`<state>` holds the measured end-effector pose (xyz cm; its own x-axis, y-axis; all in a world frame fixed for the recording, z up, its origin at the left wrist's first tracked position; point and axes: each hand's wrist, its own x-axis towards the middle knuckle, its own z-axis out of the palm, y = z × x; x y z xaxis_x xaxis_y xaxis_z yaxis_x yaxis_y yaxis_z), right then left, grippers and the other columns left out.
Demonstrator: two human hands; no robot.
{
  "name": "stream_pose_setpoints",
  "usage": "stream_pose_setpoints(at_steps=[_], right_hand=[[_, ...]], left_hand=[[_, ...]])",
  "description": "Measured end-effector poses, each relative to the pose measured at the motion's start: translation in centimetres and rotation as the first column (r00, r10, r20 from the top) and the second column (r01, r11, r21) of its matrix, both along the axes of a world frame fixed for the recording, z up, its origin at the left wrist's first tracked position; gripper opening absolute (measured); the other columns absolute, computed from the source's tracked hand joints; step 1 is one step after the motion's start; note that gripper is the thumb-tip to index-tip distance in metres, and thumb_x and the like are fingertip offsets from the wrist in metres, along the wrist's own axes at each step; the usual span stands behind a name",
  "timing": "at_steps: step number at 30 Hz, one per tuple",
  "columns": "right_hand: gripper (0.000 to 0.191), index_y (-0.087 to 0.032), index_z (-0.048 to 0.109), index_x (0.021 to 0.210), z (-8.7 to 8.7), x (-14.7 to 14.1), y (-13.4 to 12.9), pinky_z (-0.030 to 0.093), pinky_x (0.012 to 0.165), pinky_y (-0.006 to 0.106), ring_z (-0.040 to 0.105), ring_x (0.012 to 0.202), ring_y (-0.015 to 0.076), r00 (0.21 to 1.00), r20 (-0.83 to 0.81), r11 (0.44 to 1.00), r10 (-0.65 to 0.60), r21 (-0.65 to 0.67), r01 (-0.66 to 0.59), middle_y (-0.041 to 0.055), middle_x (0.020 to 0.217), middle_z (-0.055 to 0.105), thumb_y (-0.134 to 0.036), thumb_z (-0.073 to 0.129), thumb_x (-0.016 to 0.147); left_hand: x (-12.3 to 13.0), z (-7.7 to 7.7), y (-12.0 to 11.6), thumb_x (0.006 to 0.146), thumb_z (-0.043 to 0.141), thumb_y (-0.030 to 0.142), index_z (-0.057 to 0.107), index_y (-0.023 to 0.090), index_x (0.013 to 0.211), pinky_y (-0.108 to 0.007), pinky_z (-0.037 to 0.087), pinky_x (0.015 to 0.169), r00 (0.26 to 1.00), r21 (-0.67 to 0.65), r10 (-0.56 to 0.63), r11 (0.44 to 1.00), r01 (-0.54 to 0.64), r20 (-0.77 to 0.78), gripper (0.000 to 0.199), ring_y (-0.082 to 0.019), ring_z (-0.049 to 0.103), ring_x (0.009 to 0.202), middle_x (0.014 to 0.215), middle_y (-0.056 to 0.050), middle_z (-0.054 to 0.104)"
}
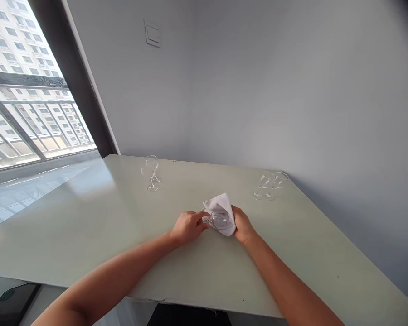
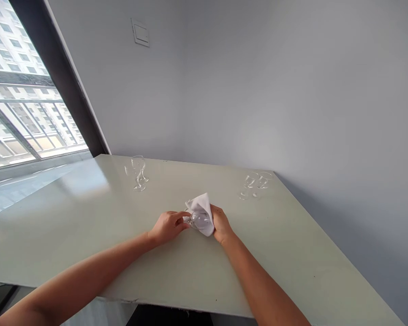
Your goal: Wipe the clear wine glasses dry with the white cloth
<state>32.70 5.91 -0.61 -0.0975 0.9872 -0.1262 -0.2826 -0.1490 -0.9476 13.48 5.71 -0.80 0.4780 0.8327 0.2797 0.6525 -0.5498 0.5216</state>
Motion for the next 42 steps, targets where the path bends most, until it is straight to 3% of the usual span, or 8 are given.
stream_pose_setpoints(at_steps=[4,11,21,27,31,33,36,42], right_hand=[[0.033,-0.02,0.06,0.078,-0.5,-1.9,-0.5,0.046,0.064,0.032,0.058,0.07,0.019,0.965,-0.194,0.982,-0.175,-0.104,0.157,0.0023,0.073,0.063,-0.052,0.052,0.072],[0.054,-0.026,0.054,0.109,1.0,-4.1,-2.4,0.045,0.077,0.034,0.053,0.101,0.022,0.953,-0.298,0.996,-0.057,0.043,0.073,0.0038,0.115,0.056,-0.064,0.029,0.079],[0.034,-0.026,0.058,0.1,-0.7,-6.1,-3.5,0.041,0.077,0.028,0.053,0.09,0.0161,0.993,-0.116,0.983,0.008,0.183,0.014,0.002,0.098,0.061,-0.051,0.052,0.077],[0.026,-0.021,0.062,0.083,-0.3,-5.3,-2.9,0.042,0.064,0.027,0.055,0.067,0.0135,0.976,-0.214,0.999,0.029,0.033,-0.023,0.0002,0.073,0.061,-0.043,0.065,0.069],[0.027,-0.018,0.062,0.082,0.6,-4.3,-2.9,0.042,0.06,0.026,0.054,0.062,0.0127,0.926,-0.336,0.982,0.172,-0.014,-0.187,0.0011,0.068,0.06,-0.043,0.06,0.073],[0.027,-0.016,0.062,0.079,0.5,-4.1,-3.1,0.041,0.059,0.025,0.053,0.059,0.0117,0.894,-0.356,0.953,0.272,-0.03,-0.302,0.001,0.065,0.058,-0.042,0.06,0.074],[0.026,-0.016,0.06,0.072,0.2,-4.0,-3.3,0.039,0.056,0.023,0.05,0.055,0.0097,0.86,-0.342,0.903,0.379,-0.066,-0.424,-0.0004,0.063,0.055,-0.041,0.064,0.07],[0.03,-0.015,0.058,0.073,0.9,-3.4,-2.9,0.036,0.057,0.024,0.046,0.058,0.0108,0.93,0.136,0.938,0.341,0.02,-0.346,-0.002,0.062,0.051,-0.044,0.062,0.07]], left_hand=[[0.4,-0.2,-0.2,0.079,0.049,0.037,0.05,0.028,0.114,-0.02,0.037,0.056,0.988,-0.144,0.13,0.983,-0.117,0.084,0.037,-0.009,0.046,0.055,0.061,0.006,0.052],[1.2,-0.5,-0.8,0.082,0.046,0.036,0.043,0.027,0.12,-0.023,0.044,0.062,0.945,-0.11,0.157,0.985,-0.131,0.285,0.039,-0.007,0.046,0.061,0.089,0.0,0.05],[2.3,-0.9,-1.6,0.081,0.035,0.007,0.031,0.035,0.129,-0.035,0.043,0.087,0.867,-0.064,0.136,0.991,-0.12,0.48,0.055,-0.018,0.042,0.111,0.13,-0.008,0.026],[1.1,0.9,-1.4,0.076,0.052,0.02,0.04,0.033,0.126,-0.042,0.03,0.099,0.884,-0.204,0.074,0.979,0.024,0.462,0.053,-0.027,0.029,0.123,0.139,-0.004,0.023],[0.2,1.8,-0.7,0.08,0.05,0.038,0.028,0.026,0.132,-0.04,0.037,0.09,0.658,-0.481,0.073,0.744,0.464,0.749,0.058,-0.026,0.047,0.109,0.126,-0.01,0.044],[0.1,2.0,-0.4,0.078,0.052,0.041,0.027,0.022,0.131,-0.04,0.039,0.085,0.526,-0.506,0.163,0.603,0.617,0.835,0.061,-0.025,0.052,0.101,0.12,-0.013,0.05],[-0.1,2.1,-0.2,0.069,0.065,0.036,0.035,0.02,0.123,-0.037,0.04,0.081,0.418,-0.464,0.208,0.498,0.733,0.884,0.064,-0.025,0.054,0.098,0.115,-0.015,0.053],[-0.1,2.1,0.0,0.067,0.068,0.028,0.044,0.019,0.108,-0.03,0.038,0.078,0.455,-0.505,0.266,0.657,0.559,0.85,0.049,-0.018,0.055,0.089,0.103,-0.009,0.059]])
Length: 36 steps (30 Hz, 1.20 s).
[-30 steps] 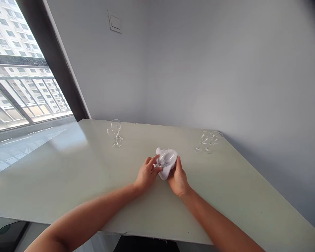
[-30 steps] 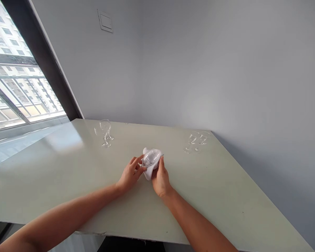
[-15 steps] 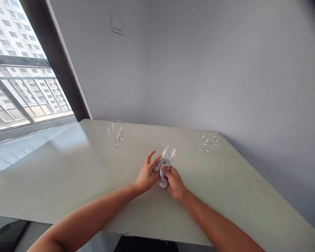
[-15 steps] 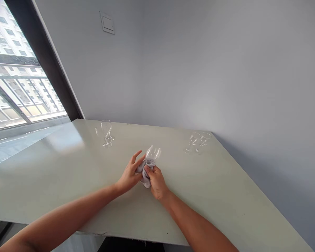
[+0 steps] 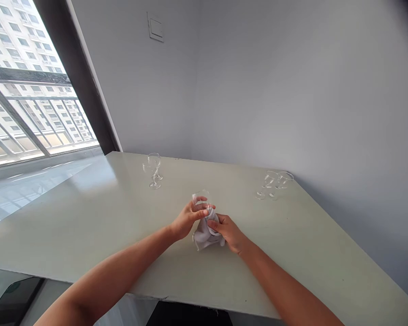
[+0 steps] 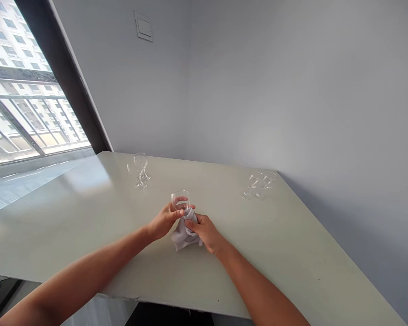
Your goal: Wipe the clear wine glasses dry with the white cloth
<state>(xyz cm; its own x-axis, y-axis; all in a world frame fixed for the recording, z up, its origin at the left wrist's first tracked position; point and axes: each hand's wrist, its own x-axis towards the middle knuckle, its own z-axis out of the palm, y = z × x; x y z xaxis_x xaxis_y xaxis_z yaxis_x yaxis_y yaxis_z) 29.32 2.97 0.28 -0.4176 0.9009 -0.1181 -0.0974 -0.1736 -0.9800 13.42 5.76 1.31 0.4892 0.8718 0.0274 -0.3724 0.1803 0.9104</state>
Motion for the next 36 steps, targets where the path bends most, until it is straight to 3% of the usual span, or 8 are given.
stream_pose_setpoints(at_steps=[4,8,15,18,21,26,31,36], right_hand=[[0.028,-0.016,0.056,0.071,0.0,1.2,0.4,0.032,0.053,0.022,0.041,0.057,0.0111,0.86,0.394,0.897,-0.324,0.416,0.147,-0.0025,0.06,0.048,-0.043,0.052,0.077],[0.032,-0.018,0.052,0.064,0.0,2.3,0.4,0.033,0.052,0.023,0.04,0.056,0.0122,0.672,0.407,0.675,-0.619,0.713,0.191,-0.0007,0.058,0.045,-0.041,0.041,0.083],[0.022,-0.027,0.06,0.098,0.7,0.8,-0.8,0.037,0.074,0.034,0.043,0.087,0.0206,0.668,0.541,0.328,-0.511,0.841,-0.43,0.0059,0.101,0.053,-0.02,0.049,0.08],[0.026,-0.027,0.061,0.097,0.6,0.7,-1.0,0.038,0.067,0.03,0.043,0.081,0.0176,0.746,0.518,0.402,-0.419,0.842,-0.359,0.0051,0.09,0.049,-0.014,0.045,0.081],[0.014,-0.026,0.062,0.089,0.8,0.8,-0.9,0.04,0.064,0.028,0.045,0.078,0.0155,0.904,0.342,0.632,-0.257,0.767,-0.11,0.0035,0.087,0.045,-0.025,0.052,0.08],[0.027,-0.023,0.06,0.09,0.3,0.0,-0.2,0.042,0.064,0.029,0.052,0.074,0.0165,0.979,-0.156,0.959,-0.128,0.23,0.163,0.0032,0.082,0.054,-0.044,0.059,0.073],[0.04,-0.024,0.056,0.101,-0.6,-1.3,0.3,0.043,0.063,0.029,0.056,0.071,0.0168,0.896,-0.407,0.983,-0.176,-0.124,0.137,0.0026,0.08,0.061,-0.052,0.057,0.072],[0.047,-0.019,0.057,0.091,-0.5,-2.0,-0.5,0.042,0.057,0.029,0.054,0.063,0.0167,0.927,-0.255,0.936,-0.276,-0.29,0.199,0.0035,0.069,0.059,-0.061,0.043,0.076]], left_hand=[[0.0,-0.2,0.5,0.068,0.066,0.033,0.045,0.02,0.103,-0.025,0.038,0.069,0.989,-0.055,0.137,0.989,-0.14,-0.052,0.043,-0.012,0.055,0.078,0.1,-0.008,0.06],[-0.5,-0.2,1.5,0.069,0.064,0.037,0.047,0.018,0.092,-0.02,0.038,0.057,0.971,-0.164,0.24,0.958,-0.236,0.008,0.034,-0.003,0.044,0.053,0.095,-0.006,0.061],[-0.5,0.4,1.1,0.07,0.06,0.044,0.056,0.013,0.078,-0.026,0.043,0.062,0.992,-0.311,0.064,0.95,-0.028,0.104,0.032,-0.014,0.056,0.064,0.074,-0.005,0.059],[-0.2,0.7,0.5,0.072,0.056,0.048,0.057,0.013,0.08,-0.029,0.045,0.063,0.978,-0.367,-0.076,0.919,0.145,0.197,0.036,-0.018,0.058,0.07,0.077,-0.007,0.059],[0.0,0.7,0.3,0.074,0.051,0.052,0.057,0.013,0.083,-0.027,0.045,0.063,0.959,-0.375,-0.125,0.901,0.217,0.253,0.04,-0.017,0.058,0.07,0.078,-0.007,0.059],[0.4,0.5,0.4,0.079,0.051,0.043,0.055,0.017,0.085,-0.016,0.043,0.058,0.925,-0.334,0.042,0.938,0.094,0.377,0.027,-0.005,0.051,0.057,0.071,0.001,0.056],[0.7,0.6,0.3,0.079,0.052,0.041,0.049,0.021,0.089,-0.018,0.045,0.066,0.931,-0.296,0.155,0.954,-0.054,0.329,0.022,-0.004,0.053,0.062,0.089,0.0,0.059],[0.5,0.9,0.2,0.075,0.06,0.035,0.033,0.026,0.106,-0.025,0.045,0.07,0.955,-0.032,0.244,0.97,-0.243,0.168,0.042,-0.006,0.054,0.063,0.09,-0.001,0.059]])
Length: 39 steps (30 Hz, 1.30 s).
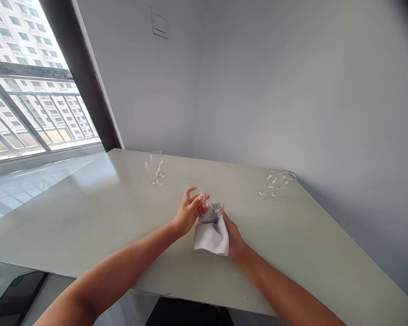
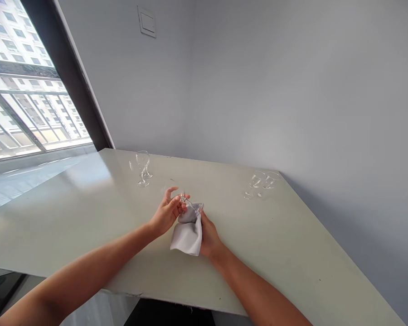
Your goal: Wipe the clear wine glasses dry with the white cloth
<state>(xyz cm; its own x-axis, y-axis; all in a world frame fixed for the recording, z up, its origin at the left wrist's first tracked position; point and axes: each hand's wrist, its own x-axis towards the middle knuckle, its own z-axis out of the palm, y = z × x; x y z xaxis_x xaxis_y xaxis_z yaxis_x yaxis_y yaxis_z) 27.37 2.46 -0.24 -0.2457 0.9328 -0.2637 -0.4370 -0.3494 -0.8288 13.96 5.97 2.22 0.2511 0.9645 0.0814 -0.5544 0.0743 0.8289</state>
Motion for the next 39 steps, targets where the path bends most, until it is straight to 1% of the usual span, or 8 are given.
stream_pose_setpoints(at_steps=[5,8,10,13,17,20,28,39], right_hand=[[0.049,-0.017,0.057,0.074,0.3,0.6,-0.6,0.037,0.05,0.027,0.047,0.052,0.0133,0.851,0.519,0.977,0.08,0.13,-0.171,0.001,0.062,0.051,-0.064,0.041,0.075],[0.039,-0.019,0.061,0.082,1.2,1.7,-0.3,0.038,0.058,0.027,0.05,0.061,0.0132,0.587,0.769,0.883,-0.253,0.432,-0.185,0.0031,0.081,0.053,-0.055,0.047,0.076],[0.034,-0.022,0.06,0.094,1.9,2.2,0.2,0.037,0.062,0.027,0.051,0.065,0.0135,0.341,0.782,0.763,-0.521,0.606,-0.225,0.0045,0.09,0.053,-0.048,0.043,0.081],[0.029,-0.022,0.057,0.104,2.9,1.8,1.2,0.037,0.063,0.027,0.052,0.07,0.0153,0.177,0.746,0.651,-0.642,0.652,-0.39,0.0053,0.086,0.056,-0.038,0.042,0.084],[0.02,-0.022,0.061,0.09,2.8,0.6,2.7,0.034,0.058,0.025,0.052,0.068,0.016,0.05,0.808,0.659,-0.588,0.514,-0.55,0.0044,0.078,0.06,-0.028,0.043,0.083],[0.021,-0.023,0.061,0.085,1.9,1.2,4.1,0.033,0.059,0.024,0.055,0.073,0.0152,0.015,0.853,0.738,-0.522,0.46,-0.494,0.0026,0.081,0.063,-0.024,0.041,0.083],[0.028,-0.018,0.06,0.075,-1.0,9.7,8.8,0.034,0.057,0.024,0.057,0.071,0.0169,-0.05,0.912,0.912,-0.407,0.403,-0.074,0.0064,0.077,0.065,-0.03,0.036,0.083],[0.025,-0.018,0.057,0.067,-1.8,14.4,12.3,0.032,0.049,0.023,0.055,0.058,0.0148,0.03,0.938,0.929,-0.345,0.337,0.15,0.0042,0.068,0.063,-0.033,0.04,0.078]], left_hand=[[-1.1,0.2,0.8,0.068,0.065,0.031,0.029,0.026,0.107,-0.026,0.043,0.069,0.939,0.245,0.274,0.944,-0.221,-0.209,0.054,-0.009,0.054,0.067,0.087,0.0,0.058],[-1.6,0.4,1.0,0.068,0.066,0.032,0.029,0.026,0.107,-0.025,0.043,0.068,0.892,0.312,0.36,0.91,-0.272,-0.273,0.054,-0.009,0.053,0.067,0.088,0.0,0.058],[-1.6,0.5,0.8,0.068,0.065,0.031,0.03,0.027,0.107,-0.026,0.042,0.07,0.867,0.348,0.379,0.9,-0.263,-0.324,0.053,-0.009,0.053,0.068,0.09,-0.001,0.058],[-1.1,0.2,0.1,0.067,0.066,0.03,0.032,0.027,0.108,-0.027,0.042,0.073,0.855,0.392,0.352,0.899,-0.196,-0.38,0.053,-0.01,0.053,0.069,0.093,-0.001,0.057],[-0.3,-0.7,-0.6,0.065,0.068,0.031,0.034,0.025,0.113,-0.03,0.041,0.077,0.876,0.408,0.28,0.907,-0.107,-0.393,0.059,-0.013,0.054,0.075,0.1,-0.004,0.057],[-0.2,-1.6,-0.4,0.064,0.068,0.032,0.031,0.027,0.123,-0.032,0.04,0.081,0.838,0.431,0.254,0.902,-0.025,-0.482,0.071,-0.016,0.053,0.088,0.117,-0.008,0.05],[-0.4,-4.4,0.9,0.068,0.06,0.046,0.049,0.027,0.118,-0.04,0.031,0.094,0.462,0.449,0.261,0.817,0.363,-0.848,0.055,-0.026,0.044,0.109,0.118,-0.007,0.052],[-0.4,-4.8,1.3,0.076,0.046,0.022,0.061,0.027,0.101,-0.037,0.035,0.092,0.572,0.469,0.245,0.837,0.283,-0.783,0.03,-0.021,0.048,0.102,0.106,-0.003,0.059]])
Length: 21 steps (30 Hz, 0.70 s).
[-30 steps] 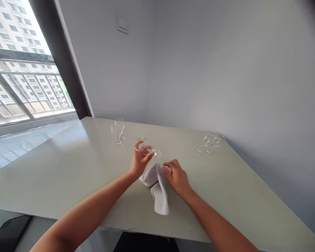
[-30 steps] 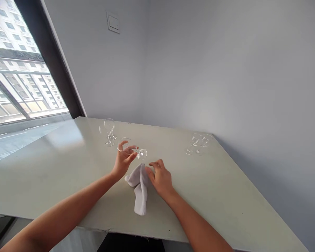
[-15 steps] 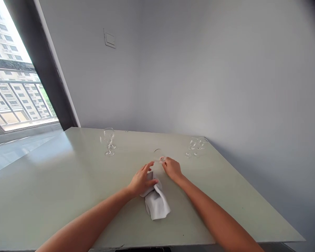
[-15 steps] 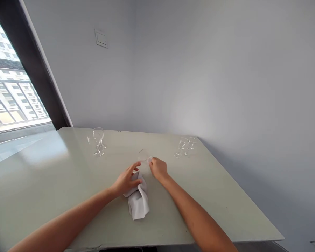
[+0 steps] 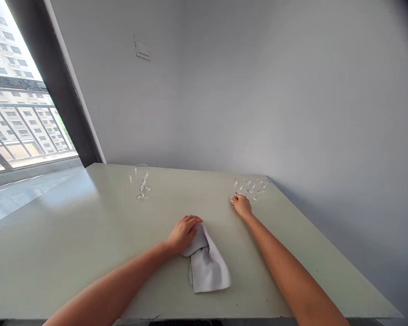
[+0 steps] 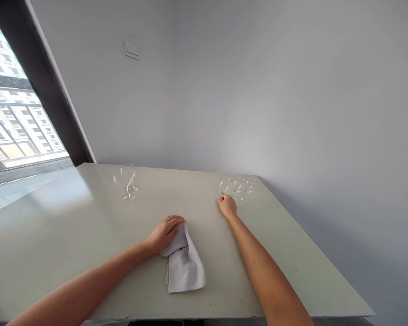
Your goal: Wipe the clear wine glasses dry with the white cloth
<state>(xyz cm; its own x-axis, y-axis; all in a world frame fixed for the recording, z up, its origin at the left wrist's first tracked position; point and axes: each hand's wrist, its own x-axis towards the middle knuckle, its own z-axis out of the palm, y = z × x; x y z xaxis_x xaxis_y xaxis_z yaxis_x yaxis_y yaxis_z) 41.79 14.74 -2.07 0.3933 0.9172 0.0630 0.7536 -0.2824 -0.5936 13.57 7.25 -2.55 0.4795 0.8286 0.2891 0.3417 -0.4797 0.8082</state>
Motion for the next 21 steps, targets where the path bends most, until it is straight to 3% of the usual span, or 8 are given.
stream_pose_setpoints(at_steps=[6,9,11,14,16,18,19,21], right_hand=[[0.025,-0.015,0.059,0.086,0.5,0.2,-1.3,0.034,0.055,0.024,0.056,0.069,0.0168,0.999,0.014,0.998,-0.047,0.045,0.047,0.0082,0.081,0.064,-0.034,0.047,0.075],[0.032,-0.015,0.054,0.099,1.4,-0.6,-3.2,0.033,0.057,0.025,0.055,0.073,0.0178,0.995,0.039,0.989,-0.096,0.115,0.091,0.0091,0.087,0.063,-0.036,0.041,0.078],[0.032,-0.017,0.057,0.091,2.3,-1.9,-4.5,0.033,0.057,0.025,0.054,0.069,0.0173,0.997,0.06,0.99,-0.042,0.134,0.033,0.007,0.081,0.063,-0.04,0.037,0.081],[0.043,-0.018,0.058,0.065,3.7,-4.9,-6.3,0.031,0.052,0.025,0.051,0.053,0.0148,0.948,0.022,0.945,0.316,-0.091,-0.313,0.0038,0.06,0.061,-0.051,0.035,0.08],[0.049,-0.018,0.053,0.049,4.3,-7.1,-7.2,0.029,0.048,0.025,0.046,0.042,0.0125,0.822,-0.093,0.779,0.562,-0.276,-0.564,0.0019,0.046,0.054,-0.056,0.038,0.077],[0.051,-0.018,0.046,0.04,4.4,-9.0,-7.9,0.025,0.045,0.024,0.04,0.038,0.0101,0.717,-0.179,0.653,0.674,-0.309,-0.691,-0.0009,0.038,0.046,-0.057,0.046,0.073],[0.05,-0.018,0.043,0.039,4.3,-9.8,-8.1,0.023,0.044,0.024,0.036,0.037,0.0089,0.69,-0.195,0.633,0.697,-0.284,-0.72,-0.0024,0.036,0.042,-0.057,0.049,0.07],[0.047,-0.017,0.042,0.041,3.6,-10.8,-8.3,0.018,0.043,0.022,0.03,0.039,0.0068,0.672,-0.229,0.635,0.705,-0.219,-0.741,-0.0054,0.037,0.037,-0.055,0.055,0.067]], left_hand=[[0.0,0.2,-0.1,0.071,0.048,0.018,0.061,0.025,0.098,-0.034,0.04,0.083,0.987,-0.119,0.114,0.988,-0.1,0.117,0.032,-0.02,0.051,0.092,0.099,-0.004,0.058],[0.0,1.1,-0.5,0.073,0.046,0.018,0.06,0.025,0.097,-0.034,0.039,0.083,0.967,-0.044,0.176,0.984,-0.171,0.185,0.029,-0.02,0.05,0.094,0.099,-0.005,0.057],[-0.3,2.1,-0.4,0.076,0.045,0.018,0.059,0.025,0.095,-0.035,0.036,0.087,0.927,0.059,0.247,0.96,-0.274,0.283,0.024,-0.02,0.048,0.099,0.102,-0.005,0.056],[-1.9,3.7,0.8,0.076,0.049,0.023,0.054,0.024,0.096,-0.031,0.036,0.087,0.756,0.115,0.468,0.812,-0.572,0.458,0.02,-0.018,0.045,0.103,0.114,-0.006,0.048],[-3.8,4.3,2.4,0.075,0.053,0.027,0.047,0.025,0.105,-0.029,0.038,0.083,0.542,0.023,0.651,0.628,-0.778,0.532,0.031,-0.017,0.046,0.099,0.12,-0.007,0.041],[-6.2,4.4,4.2,0.073,0.055,0.033,0.037,0.025,0.116,-0.029,0.039,0.08,0.344,-0.143,0.785,0.474,-0.869,0.515,0.046,-0.016,0.047,0.096,0.124,-0.008,0.036],[-7.4,4.3,5.1,0.073,0.055,0.035,0.032,0.026,0.12,-0.029,0.039,0.08,0.3,-0.225,0.828,0.443,-0.868,0.473,0.053,-0.016,0.047,0.097,0.126,-0.009,0.033],[-9.6,3.7,6.6,0.071,0.058,0.038,0.024,0.027,0.127,-0.03,0.039,0.08,0.315,-0.343,0.867,0.451,-0.824,0.385,0.066,-0.016,0.047,0.097,0.13,-0.01,0.03]])
